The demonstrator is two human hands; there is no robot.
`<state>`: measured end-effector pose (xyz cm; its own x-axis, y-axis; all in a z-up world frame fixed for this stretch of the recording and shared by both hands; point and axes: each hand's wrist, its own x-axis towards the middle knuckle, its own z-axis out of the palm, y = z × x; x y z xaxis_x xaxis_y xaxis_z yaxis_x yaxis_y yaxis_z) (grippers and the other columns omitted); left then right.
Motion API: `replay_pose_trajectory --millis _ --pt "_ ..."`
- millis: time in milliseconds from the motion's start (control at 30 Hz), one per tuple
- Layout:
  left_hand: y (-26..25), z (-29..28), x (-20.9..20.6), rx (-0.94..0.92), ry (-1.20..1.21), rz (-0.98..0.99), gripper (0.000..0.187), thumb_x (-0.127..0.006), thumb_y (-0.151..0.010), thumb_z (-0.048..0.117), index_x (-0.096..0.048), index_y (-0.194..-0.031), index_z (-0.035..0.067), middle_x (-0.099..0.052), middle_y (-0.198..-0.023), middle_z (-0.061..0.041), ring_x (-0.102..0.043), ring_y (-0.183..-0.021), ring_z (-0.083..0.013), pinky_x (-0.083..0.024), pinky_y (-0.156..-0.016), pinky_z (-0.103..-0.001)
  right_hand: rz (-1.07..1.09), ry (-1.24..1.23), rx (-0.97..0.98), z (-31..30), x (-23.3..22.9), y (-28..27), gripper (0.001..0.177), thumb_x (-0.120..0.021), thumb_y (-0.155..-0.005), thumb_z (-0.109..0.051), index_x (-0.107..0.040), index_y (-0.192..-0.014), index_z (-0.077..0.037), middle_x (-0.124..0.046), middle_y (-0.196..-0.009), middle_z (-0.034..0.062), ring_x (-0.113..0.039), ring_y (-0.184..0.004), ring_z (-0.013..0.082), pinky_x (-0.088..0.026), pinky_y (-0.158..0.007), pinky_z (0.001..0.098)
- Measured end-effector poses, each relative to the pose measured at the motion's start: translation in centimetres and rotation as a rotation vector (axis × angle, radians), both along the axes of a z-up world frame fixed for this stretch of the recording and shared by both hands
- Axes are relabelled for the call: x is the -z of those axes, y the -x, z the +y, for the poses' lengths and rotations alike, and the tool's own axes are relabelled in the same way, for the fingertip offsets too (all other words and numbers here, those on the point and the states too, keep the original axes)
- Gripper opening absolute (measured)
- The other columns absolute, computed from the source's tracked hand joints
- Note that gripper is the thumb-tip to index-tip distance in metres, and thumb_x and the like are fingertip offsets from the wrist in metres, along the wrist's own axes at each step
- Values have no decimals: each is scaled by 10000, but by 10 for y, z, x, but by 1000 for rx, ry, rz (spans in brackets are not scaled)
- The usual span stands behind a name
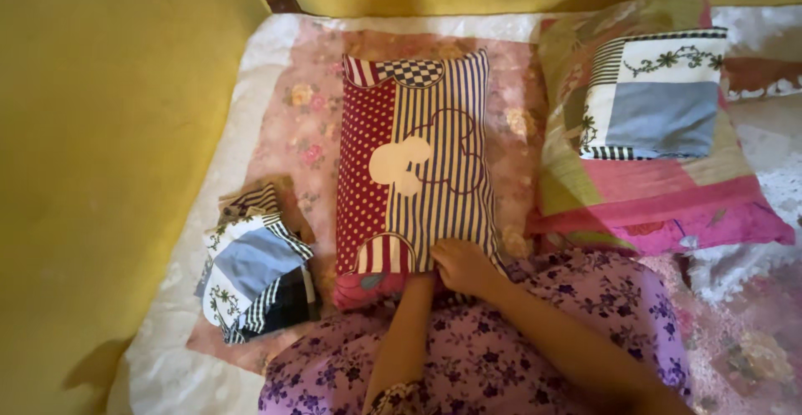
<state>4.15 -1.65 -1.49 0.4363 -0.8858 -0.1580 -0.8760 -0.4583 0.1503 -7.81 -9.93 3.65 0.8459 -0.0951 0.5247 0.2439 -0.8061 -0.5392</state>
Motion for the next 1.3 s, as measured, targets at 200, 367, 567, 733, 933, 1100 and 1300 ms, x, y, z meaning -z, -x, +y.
replay_pose_trajectory --millis 200,367,567,733,933,1100,1300 --pt "-10 44 -8 -30 -131 104 397 -657 -863 235 -623 -1230 88 -660 -1183 -129 -692 -999 -318 -564 -782 -455 153 4 -99 -4 -26 9 312 -760 -786 -176 -590 -958 22 -552 -842 167 -577 -750 353 -479 -660 482" --pt "-28 91 -9 -114 -193 150 416 -672 -855 243 -610 -1237 93 -662 -1189 -134 -702 -992 -324 -572 -775 -457 329 -78 -275 6 -6 3 276 -765 -938 -238 -606 -900 -16 -587 -893 148 -605 -841 309 -507 -763 436" --pt "-46 134 -6 -214 -94 224 441 -690 -845 253 -594 -1246 98 -665 -1196 -139 -712 -985 -330 -582 -767 -460 113 61 -325 38 4 4 281 -655 -913 -117 -655 -1165 6 -613 -1242 195 -605 -1099 355 -501 -916 435" --pt "-73 177 14 -577 149 -132 463 -705 -837 262 -581 -1253 102 -667 -1201 -143 -722 -979 -336 -590 -759 -462 183 253 -147 79 -1 -29 559 -644 -853 -230 -598 -1339 42 -584 -1272 223 -582 -1126 402 -471 -914 502" --pt "-107 180 32 -672 -20 -163 491 -723 -827 271 -565 -1261 107 -669 -1208 -148 -733 -971 -342 -600 -751 -464 698 397 -64 118 14 -71 603 -638 -882 -316 -568 -1389 3 -606 -1280 206 -589 -1158 384 -469 -933 503" --pt "-123 183 42 -705 240 185 418 -660 -860 217 -582 -1255 105 -648 -1214 -222 -635 -1128 -442 -530 -922 -532 753 398 -45 106 45 -77 594 -635 -889 -321 -565 -1387 -5 -612 -1277 203 -596 -1150 379 -475 -927 501" --pt "-124 182 63 -804 402 119 319 -525 -936 205 -657 -1215 123 -667 -1241 -184 -661 -1112 -410 -546 -907 -531 801 396 -4 95 66 -78 583 -631 -897 -328 -561 -1384 -15 -620 -1273 199 -604 -1141 375 -481 -919 498"
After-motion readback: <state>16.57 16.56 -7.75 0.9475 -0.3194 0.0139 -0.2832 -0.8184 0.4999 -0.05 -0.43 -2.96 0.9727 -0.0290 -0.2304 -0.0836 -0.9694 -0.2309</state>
